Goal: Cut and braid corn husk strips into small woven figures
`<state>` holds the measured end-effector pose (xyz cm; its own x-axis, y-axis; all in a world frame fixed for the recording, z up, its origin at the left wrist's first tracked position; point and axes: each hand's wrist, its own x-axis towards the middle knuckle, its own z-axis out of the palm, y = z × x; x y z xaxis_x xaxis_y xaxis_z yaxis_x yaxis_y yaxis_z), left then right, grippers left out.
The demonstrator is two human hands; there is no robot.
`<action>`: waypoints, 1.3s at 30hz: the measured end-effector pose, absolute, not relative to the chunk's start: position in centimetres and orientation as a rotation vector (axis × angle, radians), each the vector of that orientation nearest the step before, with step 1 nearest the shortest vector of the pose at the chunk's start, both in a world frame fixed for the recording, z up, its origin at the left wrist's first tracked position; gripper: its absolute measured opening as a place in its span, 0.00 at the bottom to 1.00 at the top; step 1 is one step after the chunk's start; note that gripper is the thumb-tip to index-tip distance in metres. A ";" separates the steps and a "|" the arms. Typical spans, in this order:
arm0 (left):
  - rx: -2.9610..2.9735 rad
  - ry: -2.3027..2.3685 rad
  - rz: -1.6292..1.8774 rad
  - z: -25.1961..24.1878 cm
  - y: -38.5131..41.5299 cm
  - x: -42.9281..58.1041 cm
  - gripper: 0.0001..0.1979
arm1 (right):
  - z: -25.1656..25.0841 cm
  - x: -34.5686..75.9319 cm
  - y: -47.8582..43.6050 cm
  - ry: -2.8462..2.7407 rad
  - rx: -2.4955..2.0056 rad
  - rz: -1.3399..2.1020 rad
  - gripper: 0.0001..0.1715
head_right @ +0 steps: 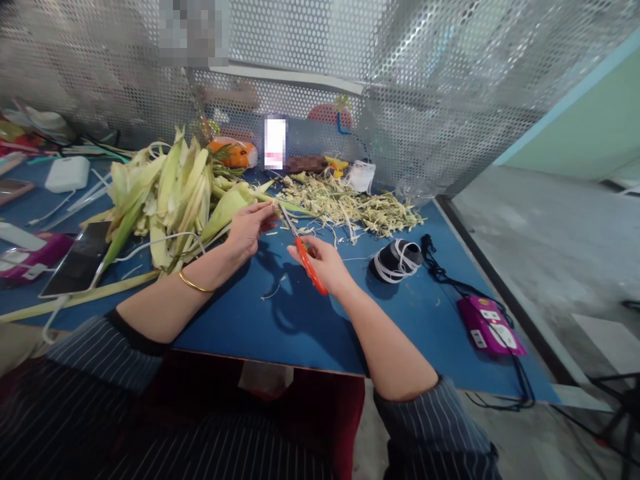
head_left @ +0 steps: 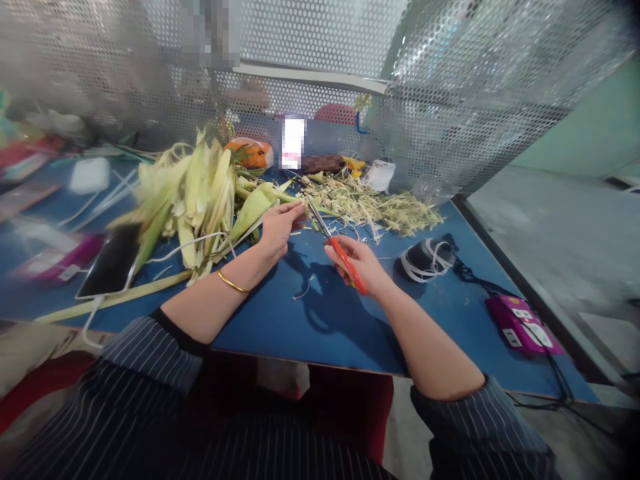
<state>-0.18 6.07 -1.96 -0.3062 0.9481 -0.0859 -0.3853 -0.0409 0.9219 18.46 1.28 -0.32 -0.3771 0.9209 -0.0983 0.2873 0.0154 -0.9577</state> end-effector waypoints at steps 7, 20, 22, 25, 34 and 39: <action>0.741 1.147 1.589 -2.3 6.3 -0.3 0.10 | -0.6 18.1 1.5 -1.760 -1.287 1.252 0.26; 0.697 1.104 1.623 -2.2 6.3 0.1 0.09 | -1.6 17.8 1.3 -1.756 -1.271 1.203 0.28; 0.701 1.098 1.621 -2.3 6.4 0.0 0.08 | -1.8 17.7 1.3 -1.707 -1.263 1.195 0.29; 0.700 1.087 1.609 -2.3 6.6 -0.1 0.08 | -1.9 17.7 1.8 -1.582 -1.246 1.157 0.29; 0.893 1.052 1.501 -1.2 5.6 0.2 0.11 | -0.7 18.5 2.1 -1.411 -1.082 1.201 0.31; 1.002 0.979 1.462 -1.4 5.5 0.0 0.08 | 0.0 18.7 2.0 -1.444 -1.045 1.198 0.29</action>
